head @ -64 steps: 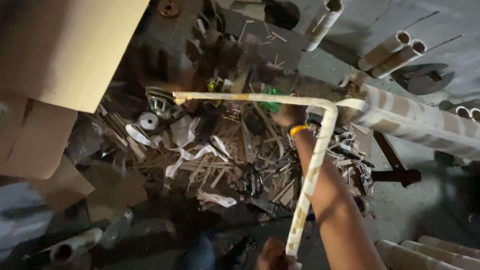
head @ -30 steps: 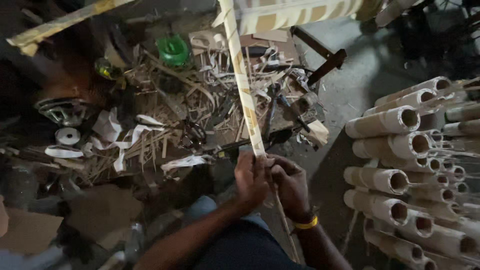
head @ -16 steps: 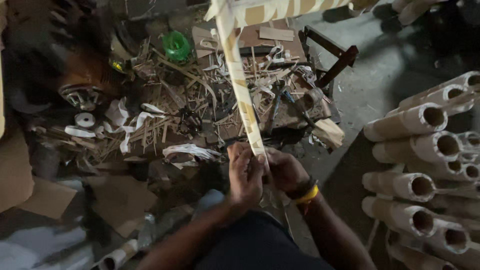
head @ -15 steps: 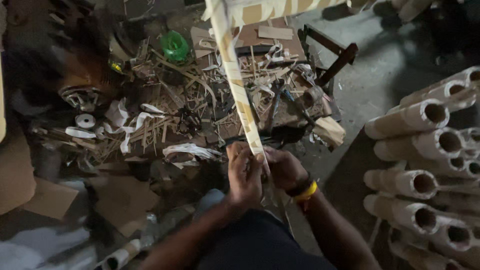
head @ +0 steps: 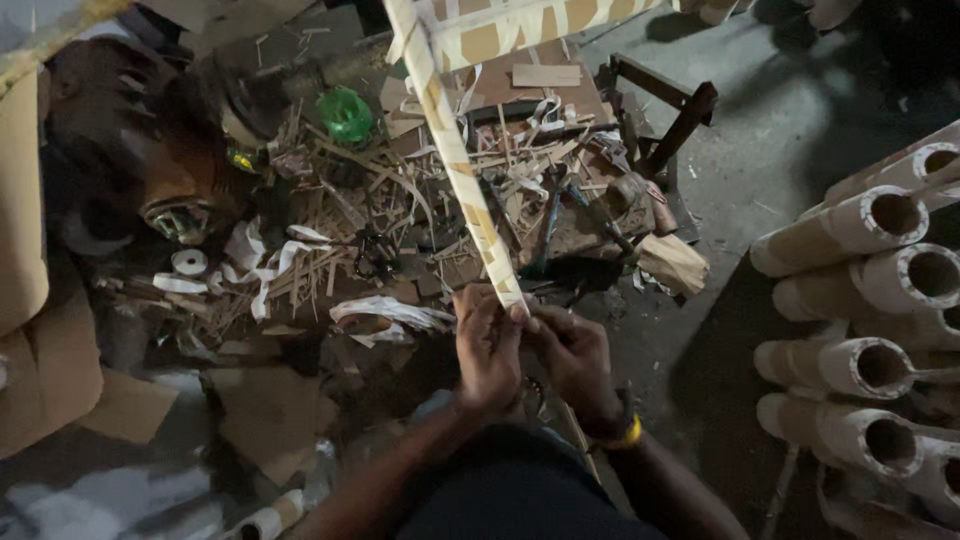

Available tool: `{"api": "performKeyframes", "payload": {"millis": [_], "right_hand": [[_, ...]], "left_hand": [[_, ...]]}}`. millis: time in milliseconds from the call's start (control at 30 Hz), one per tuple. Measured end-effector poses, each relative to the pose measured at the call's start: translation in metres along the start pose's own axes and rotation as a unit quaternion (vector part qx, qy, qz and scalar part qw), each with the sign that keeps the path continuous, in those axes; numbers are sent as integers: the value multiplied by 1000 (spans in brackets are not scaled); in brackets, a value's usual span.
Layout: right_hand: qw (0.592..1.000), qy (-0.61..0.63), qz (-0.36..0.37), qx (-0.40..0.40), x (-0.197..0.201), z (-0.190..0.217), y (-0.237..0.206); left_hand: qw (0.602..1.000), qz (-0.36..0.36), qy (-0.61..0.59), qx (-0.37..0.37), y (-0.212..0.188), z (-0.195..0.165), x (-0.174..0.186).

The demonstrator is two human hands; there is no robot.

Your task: The person wraps white paper strips around a thin wooden stick, pressing and smoothing them along its length. They then move to a large paper tube mounted on a machine and tuck and secure paper strips around its end, working the strips into place by hand.

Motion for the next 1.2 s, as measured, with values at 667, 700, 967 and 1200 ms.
{"api": "performKeyframes", "payload": {"millis": [667,700,967,1200], "right_hand": [[992,103,-1,-78,43,-47,4],[994,86,-3,-65,43,-44,5],[992,28,-67,-100,48,-62,45],[986,-4,-89,-138,48,-101,106]], "left_hand": [[978,56,-76,186,-9,40,-32],[992,56,4,116,-3,35,-28],[900,-98,371,-209,121,6,66],[738,-12,625,-255,350,70,108]]}}
Point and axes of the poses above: each hand's wrist, its own y-axis towards the middle knuckle, its own x-axis out of the back of the hand, z = x × y, the point moved 5 cm from there along y, towards the middle knuckle, and after that the axes turned 1 degree about x, right-handed, at the moved point
